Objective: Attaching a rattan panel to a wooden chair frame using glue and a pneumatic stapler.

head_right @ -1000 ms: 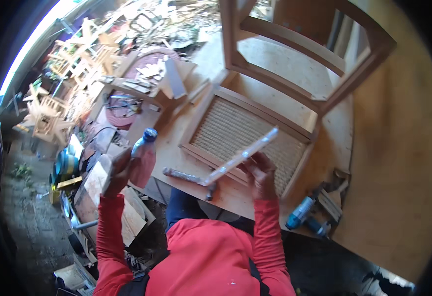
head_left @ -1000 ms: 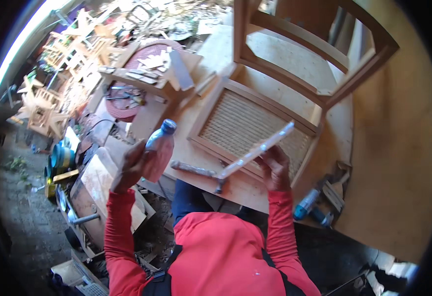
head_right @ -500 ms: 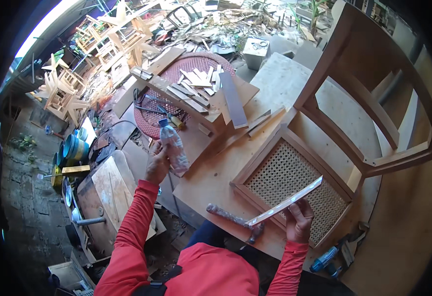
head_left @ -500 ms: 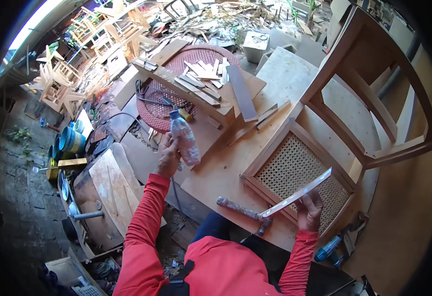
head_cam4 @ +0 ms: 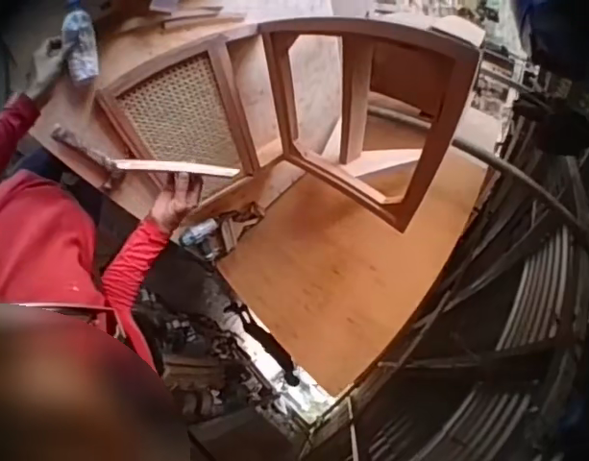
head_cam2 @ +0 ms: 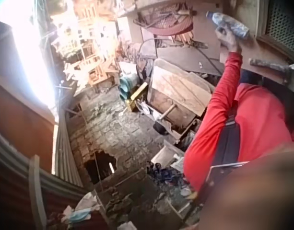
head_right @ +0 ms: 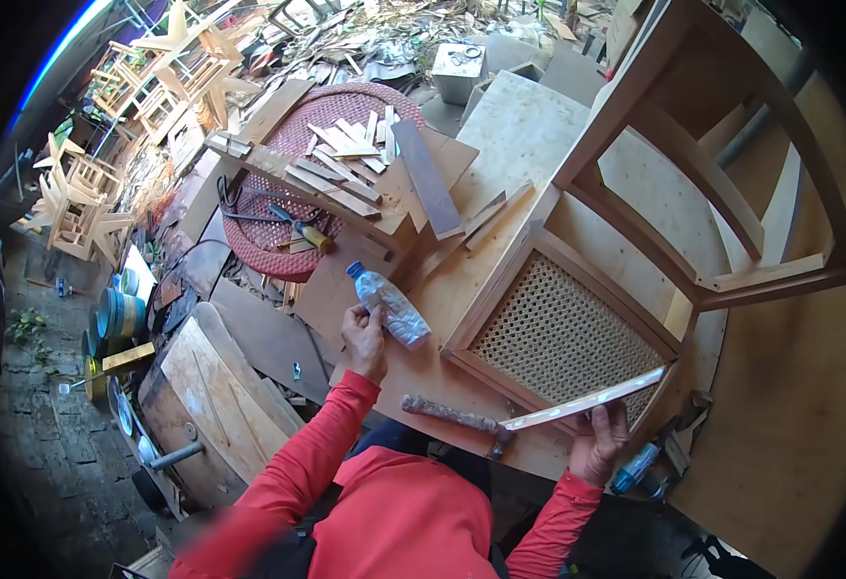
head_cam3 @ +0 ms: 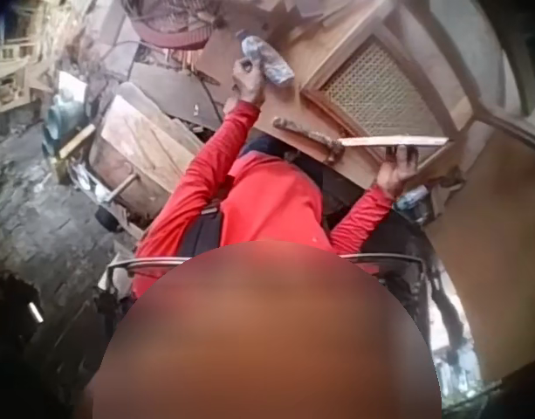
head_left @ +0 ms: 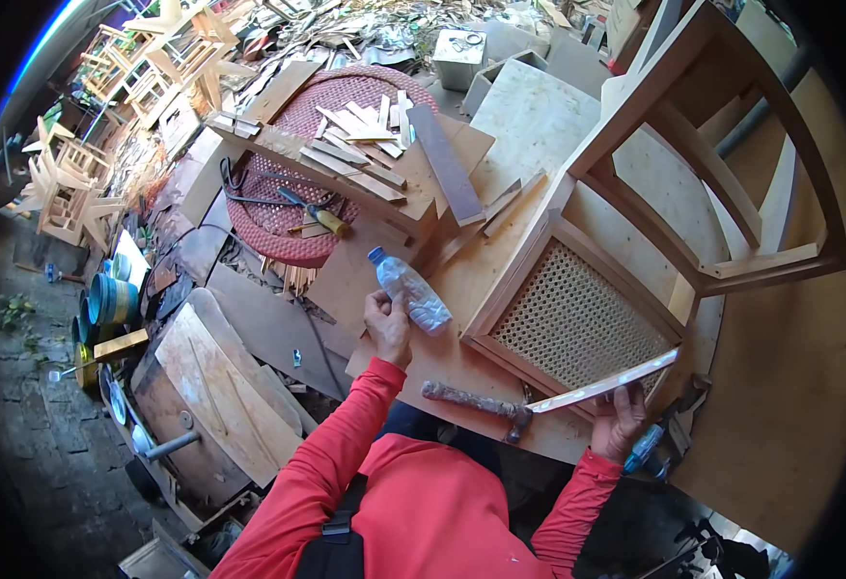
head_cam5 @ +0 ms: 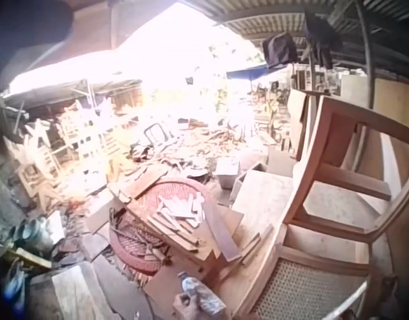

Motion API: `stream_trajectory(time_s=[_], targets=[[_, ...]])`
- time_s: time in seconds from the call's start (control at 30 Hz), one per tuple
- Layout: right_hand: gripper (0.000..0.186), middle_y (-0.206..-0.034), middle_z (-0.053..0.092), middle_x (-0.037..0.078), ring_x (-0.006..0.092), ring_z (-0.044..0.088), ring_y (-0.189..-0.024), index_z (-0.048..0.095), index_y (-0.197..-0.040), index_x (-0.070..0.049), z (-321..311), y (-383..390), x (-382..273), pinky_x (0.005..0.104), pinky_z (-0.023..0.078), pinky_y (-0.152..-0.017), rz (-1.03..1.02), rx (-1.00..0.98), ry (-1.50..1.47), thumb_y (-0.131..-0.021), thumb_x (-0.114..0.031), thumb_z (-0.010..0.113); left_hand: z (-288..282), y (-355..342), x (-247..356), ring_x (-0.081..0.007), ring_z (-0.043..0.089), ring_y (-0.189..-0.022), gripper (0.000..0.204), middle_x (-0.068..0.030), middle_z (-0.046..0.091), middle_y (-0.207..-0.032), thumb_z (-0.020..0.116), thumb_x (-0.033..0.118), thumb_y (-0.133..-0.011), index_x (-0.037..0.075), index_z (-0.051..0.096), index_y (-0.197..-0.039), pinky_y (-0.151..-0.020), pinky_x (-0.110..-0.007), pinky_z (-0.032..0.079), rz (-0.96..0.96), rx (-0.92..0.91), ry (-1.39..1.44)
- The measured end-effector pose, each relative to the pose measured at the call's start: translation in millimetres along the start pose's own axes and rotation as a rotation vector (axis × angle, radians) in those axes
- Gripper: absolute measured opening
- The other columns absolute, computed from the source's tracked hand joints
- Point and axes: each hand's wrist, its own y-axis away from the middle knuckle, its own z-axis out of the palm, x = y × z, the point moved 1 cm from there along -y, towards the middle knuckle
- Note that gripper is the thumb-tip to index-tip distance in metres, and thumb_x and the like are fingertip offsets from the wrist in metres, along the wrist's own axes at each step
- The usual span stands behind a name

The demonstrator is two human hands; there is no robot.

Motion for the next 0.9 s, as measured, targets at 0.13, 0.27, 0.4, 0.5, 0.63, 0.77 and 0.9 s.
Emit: stream_trajectory(time_s=[0.13, 0.27, 0.4, 0.5, 0.63, 0.77, 0.9], targets=[[0.027, -0.114, 0.068, 0.001, 0.0131, 0.064, -0.1, 0.064, -0.126, -0.01, -39.1, -4.6, -43.7, 0.0297, 0.052, -0.087, -0.101, 0.07, 0.097, -0.1, -0.013, 0.069, 18.1, 7.4, -17.5, -0.0144, 0.064, -0.093, 0.033, -0.009, 0.068, -0.106, 0.072, 0.018, -0.1, -0.001, 0.055, -0.121, -0.083, -0.03, 0.053, 0.111, 0.058, -0.122], [0.034, -0.115, 0.067, 0.005, 0.0128, 0.063, -0.103, 0.06, -0.13, 0.0, -70.6, -16.5, -73.6, 0.0281, 0.05, -0.091, -0.196, 0.301, 0.498, -0.097, -0.007, 0.067, -35.5, -27.2, -31.3, -0.0094, 0.058, -0.087, 0.034, -0.0017, 0.062, -0.099, 0.069, 0.03, -0.103, 0.0, 0.06, -0.118, -0.077, -0.027, 0.052, 0.026, -0.124, 0.011], [0.045, -0.104, 0.066, 0.003, 0.0088, 0.064, -0.09, 0.056, -0.135, 0.0, -126.8, -24.9, -74.3, 0.0236, 0.052, -0.079, -0.359, 0.351, 0.798, -0.093, -0.001, 0.069, -52.5, 44.0, 8.7, -0.0163, 0.057, -0.097, 0.034, -0.0059, 0.06, -0.109, 0.058, 0.031, -0.108, 0.0, 0.057, -0.122, -0.088, -0.033, 0.049, 0.411, 0.023, -0.512], [0.056, -0.086, 0.058, 0.001, 0.0094, 0.056, -0.072, 0.055, -0.143, -0.002, -138.8, -22.4, -76.7, 0.0276, 0.05, -0.066, -0.424, 0.405, 1.089, -0.089, 0.001, 0.07, 22.6, 104.6, 41.6, -0.0226, 0.059, -0.107, 0.027, -0.0106, 0.061, -0.115, 0.056, 0.023, -0.108, 0.0, 0.058, -0.122, -0.095, -0.036, 0.048, 0.619, -0.266, -0.633], [0.071, -0.071, 0.053, 0.006, 0.0176, 0.054, -0.063, 0.053, -0.153, -0.012, -139.1, -26.1, -72.5, 0.0341, 0.049, -0.063, -0.381, 0.442, 1.28, -0.085, 0.003, 0.069, 182.2, 154.4, 41.6, -0.0361, 0.055, -0.122, 0.026, -0.0181, 0.058, -0.131, 0.068, 0.01, -0.095, 0.008, 0.062, -0.119, -0.105, -0.047, 0.043, 1.116, -0.904, -0.693], [0.072, -0.077, 0.059, 0.01, 0.0238, 0.058, -0.067, 0.058, -0.15, -0.015, -136.8, -38.7, -50.0, 0.0381, 0.051, -0.066, -0.596, 0.382, 1.281, -0.081, 0.004, 0.069, 303.5, 163.9, 6.8, -0.0395, 0.048, -0.133, 0.036, -0.0149, 0.051, -0.143, 0.077, 0.021, -0.087, 0.013, 0.063, -0.119, -0.117, -0.06, 0.032, 1.511, -1.122, -0.706], [0.071, -0.099, 0.063, 0.015, 0.0277, 0.062, -0.078, 0.058, -0.148, -0.013, -148.5, -47.1, -35.6, 0.0417, 0.053, -0.073, -0.535, 0.36, 1.356, -0.08, 0.004, 0.069, 361.9, 158.7, -33.2, -0.0401, 0.047, -0.135, 0.034, -0.0152, 0.051, -0.144, 0.074, 0.027, -0.09, 0.013, 0.062, -0.118, -0.12, -0.063, 0.028, 1.621, -1.237, -0.742]])
